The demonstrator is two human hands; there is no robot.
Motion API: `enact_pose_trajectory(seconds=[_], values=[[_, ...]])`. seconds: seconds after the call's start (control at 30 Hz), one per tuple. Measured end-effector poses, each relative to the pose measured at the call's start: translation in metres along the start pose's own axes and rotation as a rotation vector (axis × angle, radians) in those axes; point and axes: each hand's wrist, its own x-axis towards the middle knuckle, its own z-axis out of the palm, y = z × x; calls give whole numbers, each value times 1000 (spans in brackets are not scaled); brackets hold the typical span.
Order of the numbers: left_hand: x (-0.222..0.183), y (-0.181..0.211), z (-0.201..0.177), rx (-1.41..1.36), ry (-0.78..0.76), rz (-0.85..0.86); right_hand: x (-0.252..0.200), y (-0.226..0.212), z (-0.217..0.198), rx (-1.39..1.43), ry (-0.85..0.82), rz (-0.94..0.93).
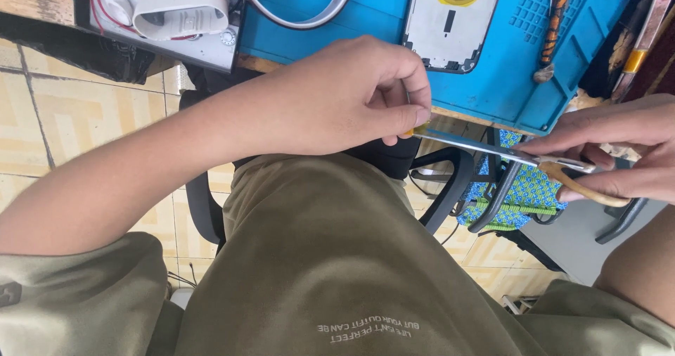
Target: Applying small strips of adhesive tape to the internal side of a smartphone backplate using scissors and a probe tool.
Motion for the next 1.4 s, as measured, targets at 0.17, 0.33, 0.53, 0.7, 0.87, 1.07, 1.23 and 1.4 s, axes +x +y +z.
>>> enact_pose_trajectory(seconds=[0.17,0.33,0.53,0.7,0.87,1.07,1.23,1.4], values=[[0,1,1,-7,-8,-11,6,-5,0,26,37,-69],[0,2,3,-10,1,-34,4,-15,2,33,106,-115],[0,3,4,38,15,-57,7,-3,-1,-30,15,-103],[0,2,5,57,32,-50,3,-11,0,-37,66,-97],[1,0,7,56,49,-36,11,24,-3,-61,-135,-123],[1,0,9,69,58,-42,3,-34,7,21,161,-158],[-1,2,8,63,57,-32,2,-37,9,29,208,-165],[-1,6,7,37,45,-67,-1,-45,10,55,218,-110]])
